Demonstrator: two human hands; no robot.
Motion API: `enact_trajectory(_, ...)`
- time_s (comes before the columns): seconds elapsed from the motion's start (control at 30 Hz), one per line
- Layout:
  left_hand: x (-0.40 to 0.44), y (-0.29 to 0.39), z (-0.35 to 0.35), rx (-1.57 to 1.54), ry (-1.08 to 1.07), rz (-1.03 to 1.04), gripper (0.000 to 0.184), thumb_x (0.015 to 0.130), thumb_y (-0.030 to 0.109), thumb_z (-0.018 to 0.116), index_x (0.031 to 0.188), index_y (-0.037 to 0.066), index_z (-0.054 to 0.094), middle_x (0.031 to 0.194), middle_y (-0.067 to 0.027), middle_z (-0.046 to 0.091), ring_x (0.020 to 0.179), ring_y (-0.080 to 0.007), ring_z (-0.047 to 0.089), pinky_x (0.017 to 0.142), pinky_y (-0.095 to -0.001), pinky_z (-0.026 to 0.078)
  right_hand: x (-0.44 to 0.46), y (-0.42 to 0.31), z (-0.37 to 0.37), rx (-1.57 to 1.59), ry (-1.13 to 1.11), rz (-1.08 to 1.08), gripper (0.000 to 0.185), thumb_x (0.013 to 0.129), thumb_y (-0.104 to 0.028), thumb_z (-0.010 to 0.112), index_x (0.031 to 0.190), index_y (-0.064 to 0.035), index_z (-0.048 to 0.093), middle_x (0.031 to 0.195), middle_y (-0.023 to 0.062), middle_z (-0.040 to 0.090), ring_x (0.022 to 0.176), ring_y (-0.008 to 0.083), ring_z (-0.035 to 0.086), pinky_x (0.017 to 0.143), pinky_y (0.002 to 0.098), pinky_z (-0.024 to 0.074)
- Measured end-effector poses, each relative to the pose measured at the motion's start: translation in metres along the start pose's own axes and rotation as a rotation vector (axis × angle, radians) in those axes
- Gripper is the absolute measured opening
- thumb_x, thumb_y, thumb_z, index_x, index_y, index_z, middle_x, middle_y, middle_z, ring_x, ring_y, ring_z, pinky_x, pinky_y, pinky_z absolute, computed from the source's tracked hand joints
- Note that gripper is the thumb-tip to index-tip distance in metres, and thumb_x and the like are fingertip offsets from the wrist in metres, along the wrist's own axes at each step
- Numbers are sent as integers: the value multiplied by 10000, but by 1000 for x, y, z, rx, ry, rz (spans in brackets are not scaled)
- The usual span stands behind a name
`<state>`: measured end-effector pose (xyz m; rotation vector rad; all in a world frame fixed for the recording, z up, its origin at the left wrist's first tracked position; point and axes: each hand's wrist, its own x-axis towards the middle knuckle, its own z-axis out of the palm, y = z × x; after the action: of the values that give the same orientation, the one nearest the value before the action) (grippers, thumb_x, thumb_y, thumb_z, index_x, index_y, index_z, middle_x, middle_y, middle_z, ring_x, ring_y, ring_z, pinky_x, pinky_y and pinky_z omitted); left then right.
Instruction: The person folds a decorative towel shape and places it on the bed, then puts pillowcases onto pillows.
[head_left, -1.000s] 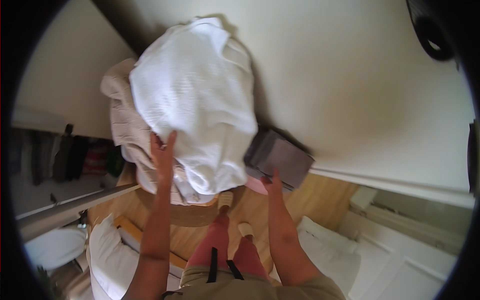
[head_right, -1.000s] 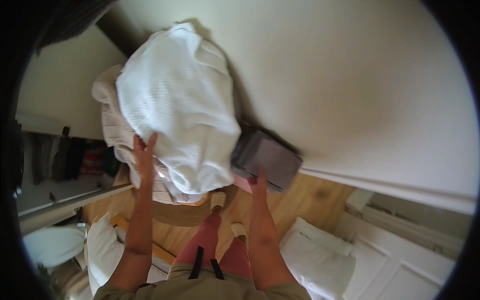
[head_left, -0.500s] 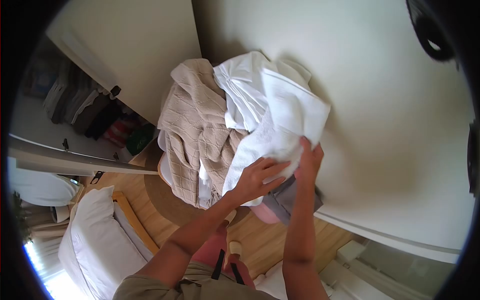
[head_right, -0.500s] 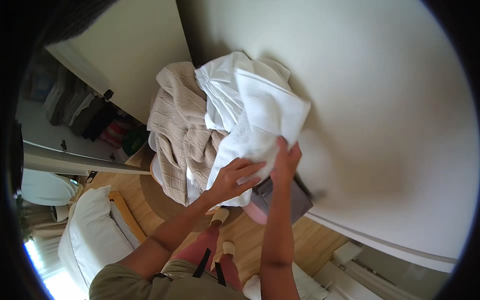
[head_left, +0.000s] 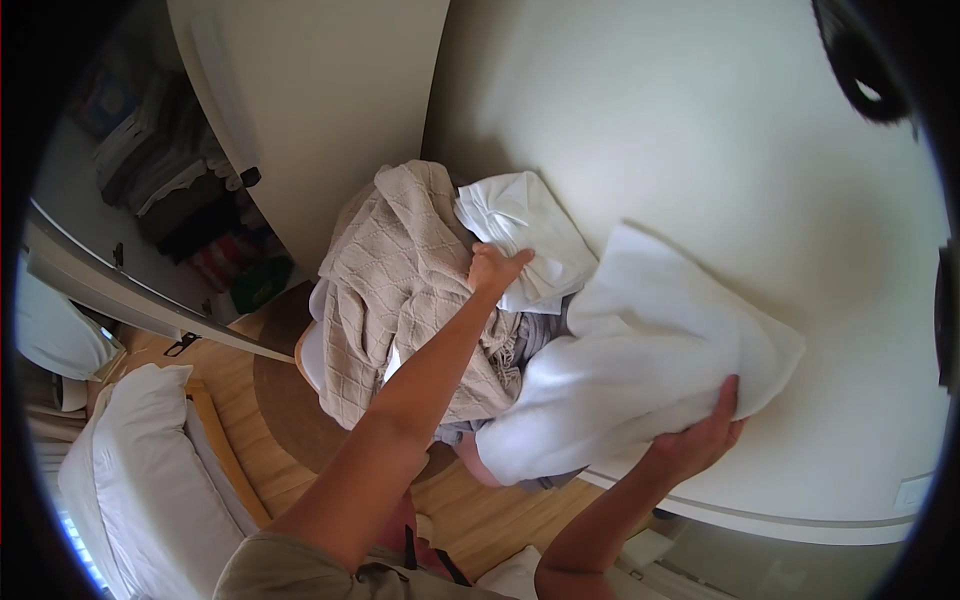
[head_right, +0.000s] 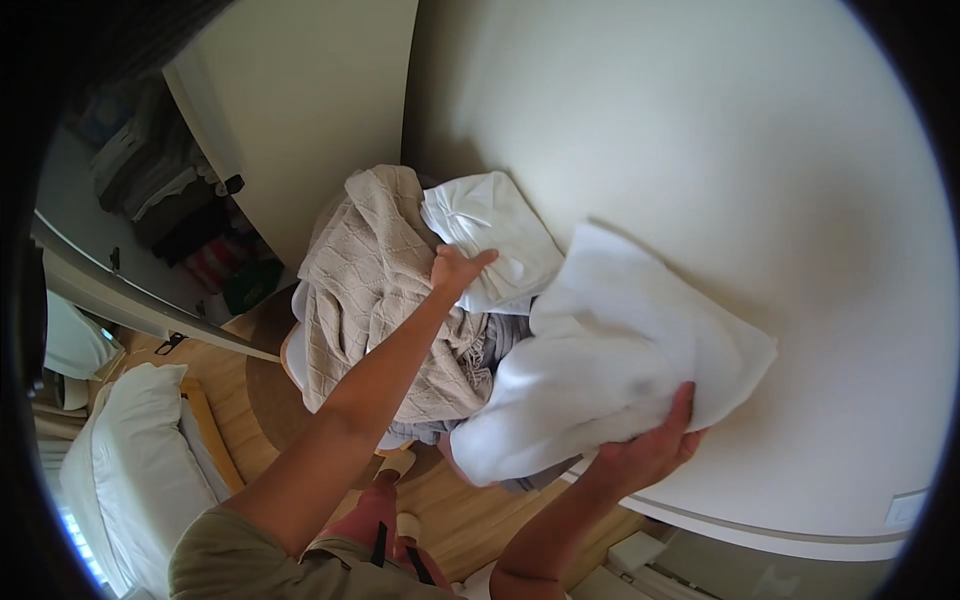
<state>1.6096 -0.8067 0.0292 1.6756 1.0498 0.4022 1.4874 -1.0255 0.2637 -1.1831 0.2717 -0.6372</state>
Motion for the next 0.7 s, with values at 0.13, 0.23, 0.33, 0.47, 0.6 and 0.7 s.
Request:
enact_trajectory(0.13, -6, 39, -31, -908, -444, -183, 528, 656, 92, 740, 1044, -118, 449, 1016, -227, 563, 842, -294, 620, 690, -414, 537, 18, -23, 21, 46, -12, -150, 476, 806, -152, 652, 1227, 6, 497, 1151, 133, 562, 990, 262, 576, 806, 368, 506)
enact_trajectory(0.23, -52, 72, -109, -1079, -527, -131, 419, 669, 37, 697, 1013, -112, 511, 957, -184, 603, 822, -257, 627, 706, -389, 537, 39, -28, 36, 2, -94, -274, 494, 822, -133, 633, 1262, 18, 468, 1195, 135, 543, 1012, 256, 564, 842, 346, 483)
enact_trajectory(0.33, -95, 67, -192, -1212, -531, -8, 454, 664, -8, 670, 1081, -109, 519, 968, -168, 616, 838, -257, 629, 753, -358, 530, 39, -23, 85, 63, -190, -190, 533, 853, -113, 604, 1330, 9, 402, 1292, 142, 483, 1115, 252, 502, 939, 348, 412)
enact_trajectory(0.47, -157, 22, -284, -1153, -273, -8, 599, 648, -68, 627, 1216, -69, 438, 1049, -171, 595, 918, -267, 616, 808, -376, 518, 61, 64, 147, -145, -666, -213, 504, 892, -134, 556, 1351, -16, 384, 1277, 115, 495, 1132, 207, 481, 931, 336, 401)
enact_trajectory(0.6, -232, -24, -364, -991, 127, -33, 592, 620, -58, 647, 1185, -48, 471, 1019, -165, 604, 902, -278, 620, 781, -383, 522, -8, 110, 136, -308, -1227, 69, 491, 861, -199, 614, 1313, -85, 456, 1063, 36, 574, 920, 107, 548, 724, 268, 476)
enact_trajectory(0.7, -300, -80, -409, -966, 345, 2, 513, 628, -31, 648, 1120, -62, 506, 976, -167, 614, 817, -272, 634, 742, -381, 533, -78, 165, 86, -165, -1467, 411, 439, 838, -208, 644, 1240, -75, 527, 1036, 13, 591, 855, 114, 566, 707, 282, 494)
